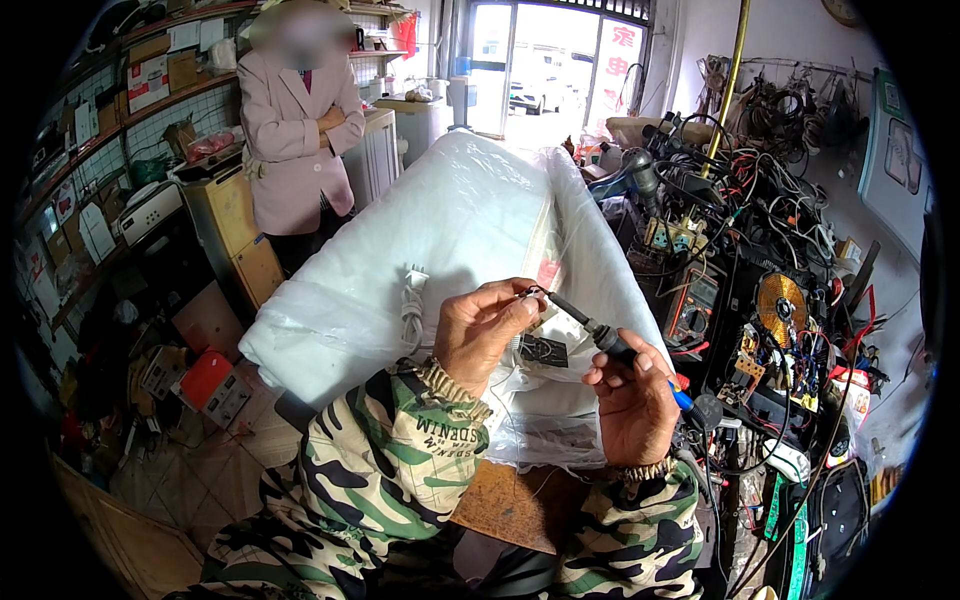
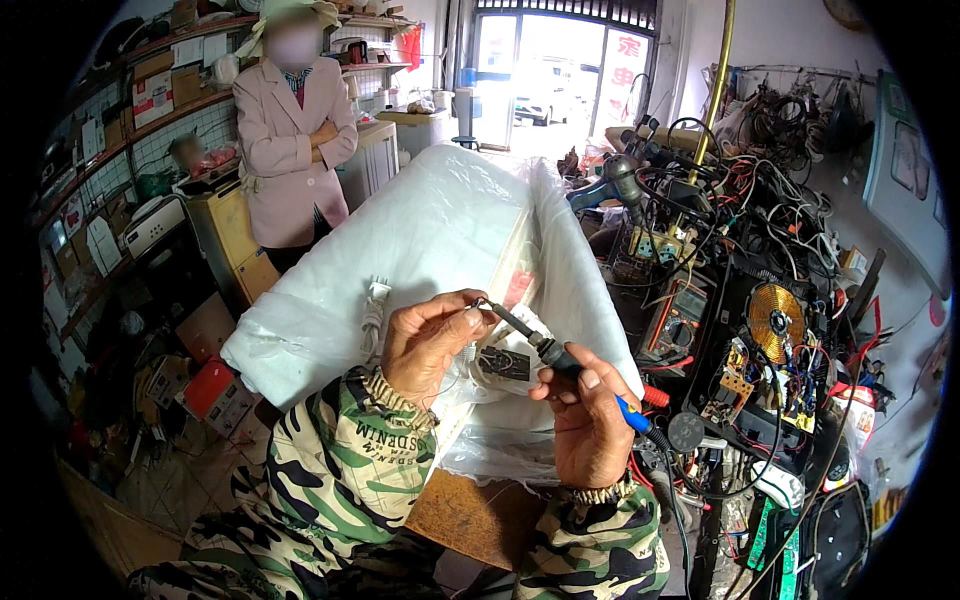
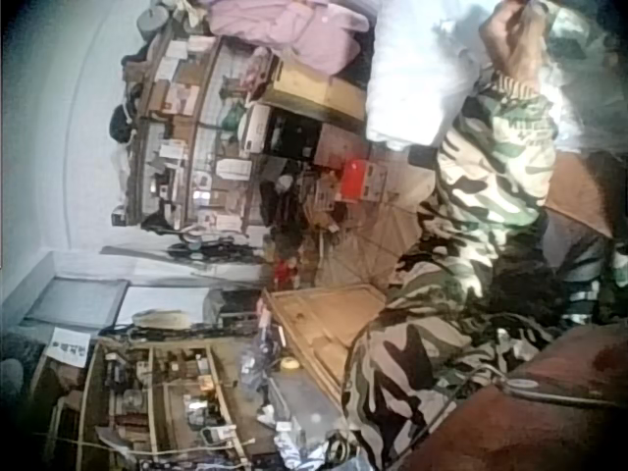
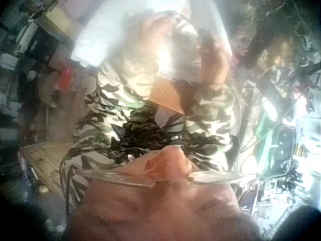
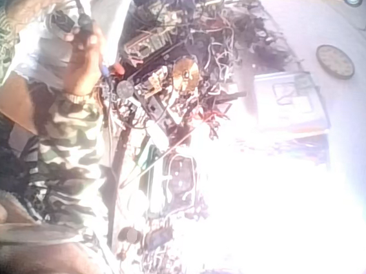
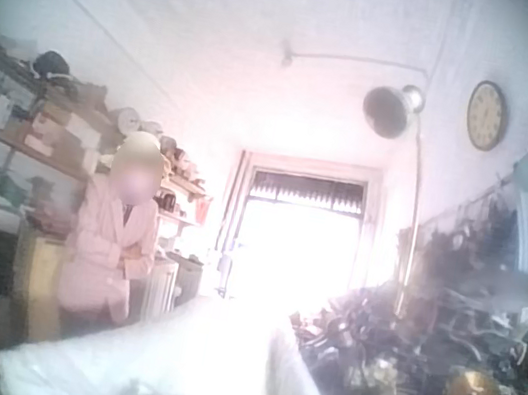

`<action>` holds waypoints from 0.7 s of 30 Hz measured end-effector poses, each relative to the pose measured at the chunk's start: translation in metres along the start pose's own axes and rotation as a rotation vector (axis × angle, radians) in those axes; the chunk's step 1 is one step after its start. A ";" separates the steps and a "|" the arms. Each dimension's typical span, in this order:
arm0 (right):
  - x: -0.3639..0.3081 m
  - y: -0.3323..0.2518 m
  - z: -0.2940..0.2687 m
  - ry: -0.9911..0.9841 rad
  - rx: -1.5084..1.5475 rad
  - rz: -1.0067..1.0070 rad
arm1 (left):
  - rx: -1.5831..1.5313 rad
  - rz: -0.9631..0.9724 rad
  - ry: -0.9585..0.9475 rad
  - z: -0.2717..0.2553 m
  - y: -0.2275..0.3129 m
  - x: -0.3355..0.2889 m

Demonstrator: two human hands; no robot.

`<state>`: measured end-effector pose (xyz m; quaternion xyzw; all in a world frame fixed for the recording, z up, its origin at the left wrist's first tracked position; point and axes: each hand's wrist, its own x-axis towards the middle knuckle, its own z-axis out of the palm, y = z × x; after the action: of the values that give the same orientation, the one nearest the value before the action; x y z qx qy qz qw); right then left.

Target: The person sits at a cluttered workbench and uses a soldering iron to apply solder to a small electronic component. They hold the component with one hand and the soldering iron with the other, repeatedly touching the tip to the component while a bystander stands nearby.

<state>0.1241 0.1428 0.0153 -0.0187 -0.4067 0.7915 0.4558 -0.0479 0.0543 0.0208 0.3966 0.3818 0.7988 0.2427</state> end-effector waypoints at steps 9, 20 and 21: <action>0.000 0.000 -0.005 0.014 -0.006 -0.014 | -0.003 -0.002 -0.020 0.003 -0.005 0.002; 0.001 0.002 0.000 -0.010 0.003 0.001 | 0.006 0.007 0.017 0.000 0.005 -0.003; 0.000 0.001 -0.003 0.001 -0.005 -0.007 | 0.000 0.007 0.003 0.002 0.001 0.000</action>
<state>0.1241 0.1443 0.0129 -0.0187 -0.4085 0.7888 0.4589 -0.0465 0.0541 0.0220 0.3965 0.3806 0.8004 0.2394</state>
